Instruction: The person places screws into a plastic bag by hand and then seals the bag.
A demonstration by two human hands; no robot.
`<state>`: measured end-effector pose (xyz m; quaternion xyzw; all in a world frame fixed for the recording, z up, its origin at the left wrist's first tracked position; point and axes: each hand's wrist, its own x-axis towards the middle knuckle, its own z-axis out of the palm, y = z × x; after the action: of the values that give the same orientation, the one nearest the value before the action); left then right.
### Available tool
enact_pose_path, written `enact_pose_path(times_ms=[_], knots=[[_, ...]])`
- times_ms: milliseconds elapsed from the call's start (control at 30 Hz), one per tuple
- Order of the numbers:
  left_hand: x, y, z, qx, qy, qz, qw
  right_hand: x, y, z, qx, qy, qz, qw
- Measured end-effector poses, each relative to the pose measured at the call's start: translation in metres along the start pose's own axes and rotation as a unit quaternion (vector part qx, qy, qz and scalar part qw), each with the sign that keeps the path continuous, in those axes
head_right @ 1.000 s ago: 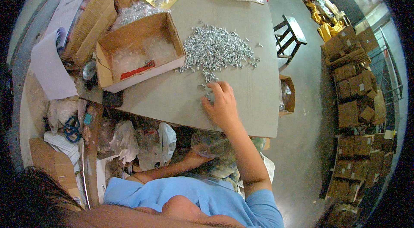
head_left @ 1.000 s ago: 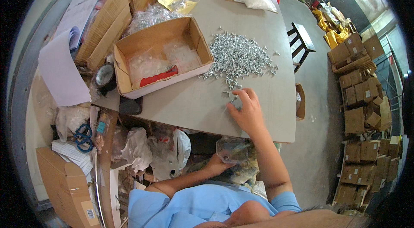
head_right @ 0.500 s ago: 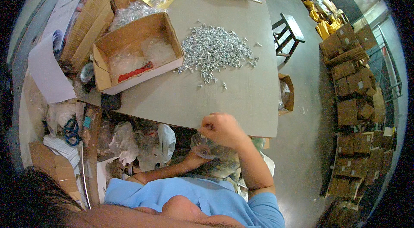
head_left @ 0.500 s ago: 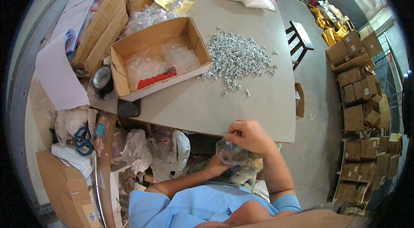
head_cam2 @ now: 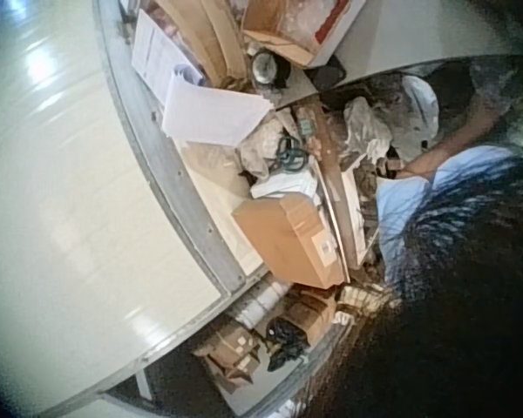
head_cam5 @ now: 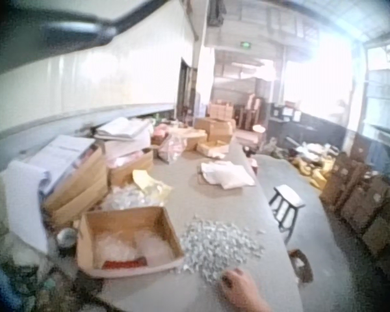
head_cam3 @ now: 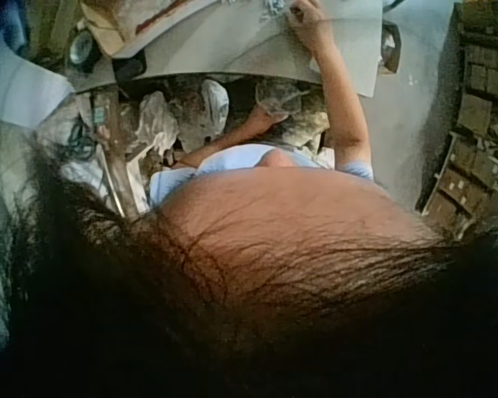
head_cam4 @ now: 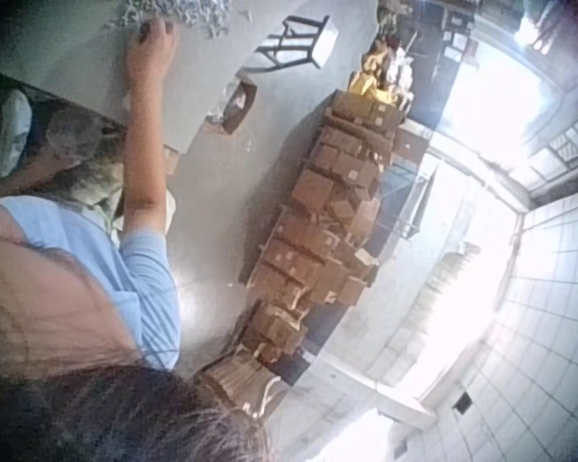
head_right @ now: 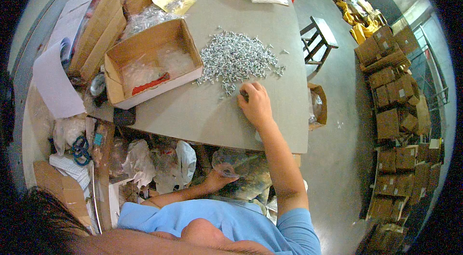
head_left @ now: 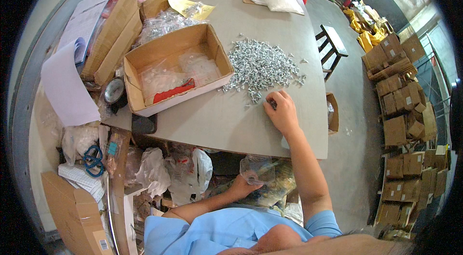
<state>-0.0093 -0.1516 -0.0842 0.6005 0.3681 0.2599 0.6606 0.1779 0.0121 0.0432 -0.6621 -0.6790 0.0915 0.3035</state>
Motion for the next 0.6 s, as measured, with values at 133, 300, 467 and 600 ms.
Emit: enact_pose_path(times_ms=[133, 300, 467, 600], knots=[[-0.001, -0.003, 0.002, -0.034, 0.001, -0.015, 0.999, -0.011, -0.003, -0.007, 0.025, 0.0, 0.009, 1.0], [0.001, -0.014, 0.003, 0.011, 0.002, 0.01, 1.0, -0.015, 0.005, -0.005, 0.028, 0.013, -0.008, 1.0], [-0.002, 0.004, 0.002, -0.029, 0.007, -0.025, 0.999, -0.023, 0.007, -0.007, 0.036, 0.013, 0.009, 0.999], [-0.003, -0.001, 0.001, -0.018, -0.007, -0.029, 0.999, -0.026, 0.006, -0.01, 0.021, 0.016, -0.005, 1.0]])
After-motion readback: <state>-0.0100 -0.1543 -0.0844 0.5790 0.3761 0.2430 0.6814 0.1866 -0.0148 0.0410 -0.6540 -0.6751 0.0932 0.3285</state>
